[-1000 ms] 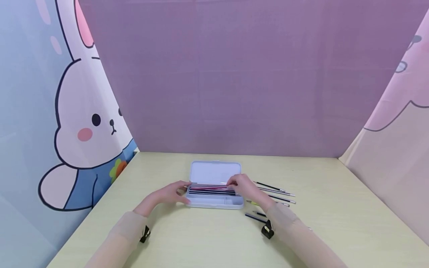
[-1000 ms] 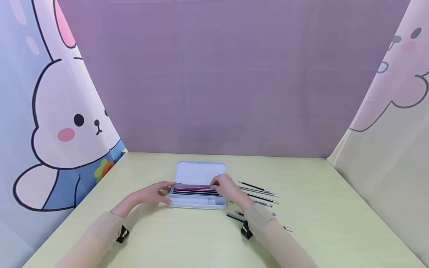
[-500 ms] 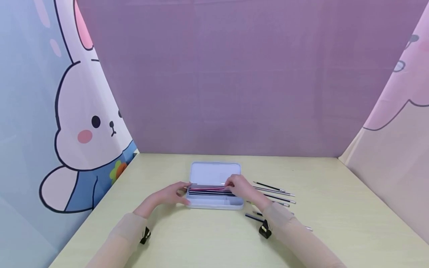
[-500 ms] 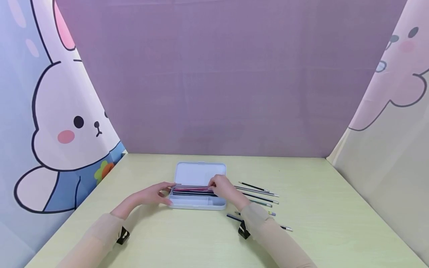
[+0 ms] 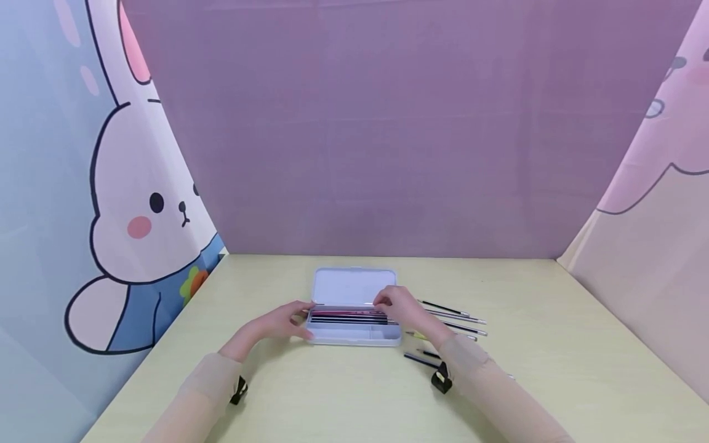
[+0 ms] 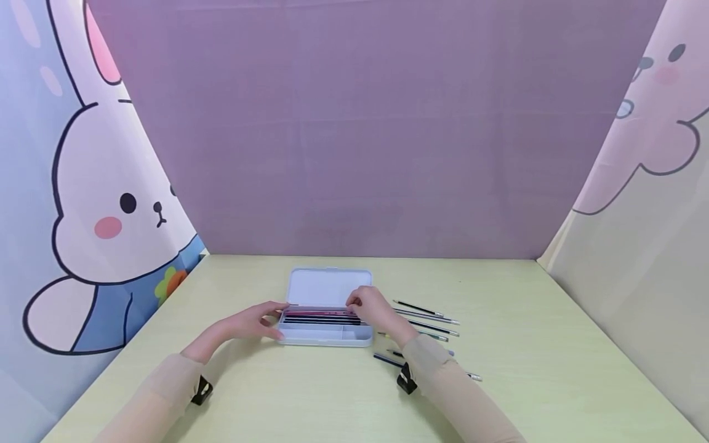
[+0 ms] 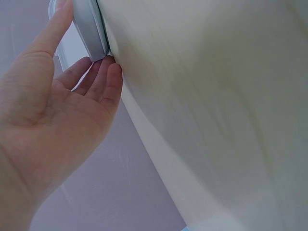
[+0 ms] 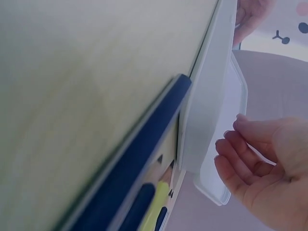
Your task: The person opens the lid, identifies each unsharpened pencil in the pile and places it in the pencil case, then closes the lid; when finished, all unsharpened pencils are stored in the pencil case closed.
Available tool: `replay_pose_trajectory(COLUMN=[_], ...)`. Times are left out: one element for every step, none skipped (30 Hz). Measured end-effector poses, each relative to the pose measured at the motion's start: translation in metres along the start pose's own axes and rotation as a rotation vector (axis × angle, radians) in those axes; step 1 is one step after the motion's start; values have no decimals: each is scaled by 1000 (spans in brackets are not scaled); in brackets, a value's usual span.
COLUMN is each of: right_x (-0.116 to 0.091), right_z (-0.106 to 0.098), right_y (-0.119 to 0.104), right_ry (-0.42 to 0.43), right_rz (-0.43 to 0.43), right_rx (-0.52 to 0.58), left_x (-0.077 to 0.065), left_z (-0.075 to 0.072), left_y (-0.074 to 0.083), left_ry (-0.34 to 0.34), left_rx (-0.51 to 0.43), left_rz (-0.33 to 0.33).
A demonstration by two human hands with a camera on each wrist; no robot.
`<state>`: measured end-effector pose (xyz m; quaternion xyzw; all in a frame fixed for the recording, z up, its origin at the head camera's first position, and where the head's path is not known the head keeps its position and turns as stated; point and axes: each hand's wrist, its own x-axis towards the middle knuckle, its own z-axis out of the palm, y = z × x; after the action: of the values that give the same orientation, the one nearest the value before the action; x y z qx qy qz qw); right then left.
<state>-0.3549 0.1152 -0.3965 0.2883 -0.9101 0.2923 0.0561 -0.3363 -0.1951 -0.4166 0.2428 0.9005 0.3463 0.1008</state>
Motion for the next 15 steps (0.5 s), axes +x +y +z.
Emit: replay_pose_trajectory(right_x=[-1,-2,-3,-4,-5,-6,-7,-8,-9,-10,-11,-12,-13,-15,-16], right_z=[-1,-2,-4,-5,-6,-7,-8,-9,-11,-12,-13,-14,-15,-17,-18], right_y=[0,0,1,1,2,2,3,3,4,4,5,5,6,7,7], right_ry=[-1,-2,-2,-3,-3,-2,-1,3,6,9,15,19,24,28,31], right_rz=[3,2,-1,0,-3,-5,-4,-3,-3,-3,-7,-6,-4,-7,-5], right_rx=[8,17,23,34,40,42,45,46,44,44,42,43,45,40,39], left_x=[0,0,0,0,-1,-1,-1,-1,-1,-2,-2,-2,-2,-2,-2], left_z=[0,0,0,0,0,0,0,0,0,0,0,0,0,0,0], left_y=[0,1,1,1,2,2,2,3,3,3,3,3,3,3,3], left_ry=[0,-1,-1,1,1,1,1,1,0,0,-1,-1,-2,-2,-1], left_rx=[5,2,4,8,12,11,14,18,18,17,17,20,18,21,14], left_rz=[-1,-4,-3,-3,-3,-4,-3,0,1,0,2,7,7,11,9])
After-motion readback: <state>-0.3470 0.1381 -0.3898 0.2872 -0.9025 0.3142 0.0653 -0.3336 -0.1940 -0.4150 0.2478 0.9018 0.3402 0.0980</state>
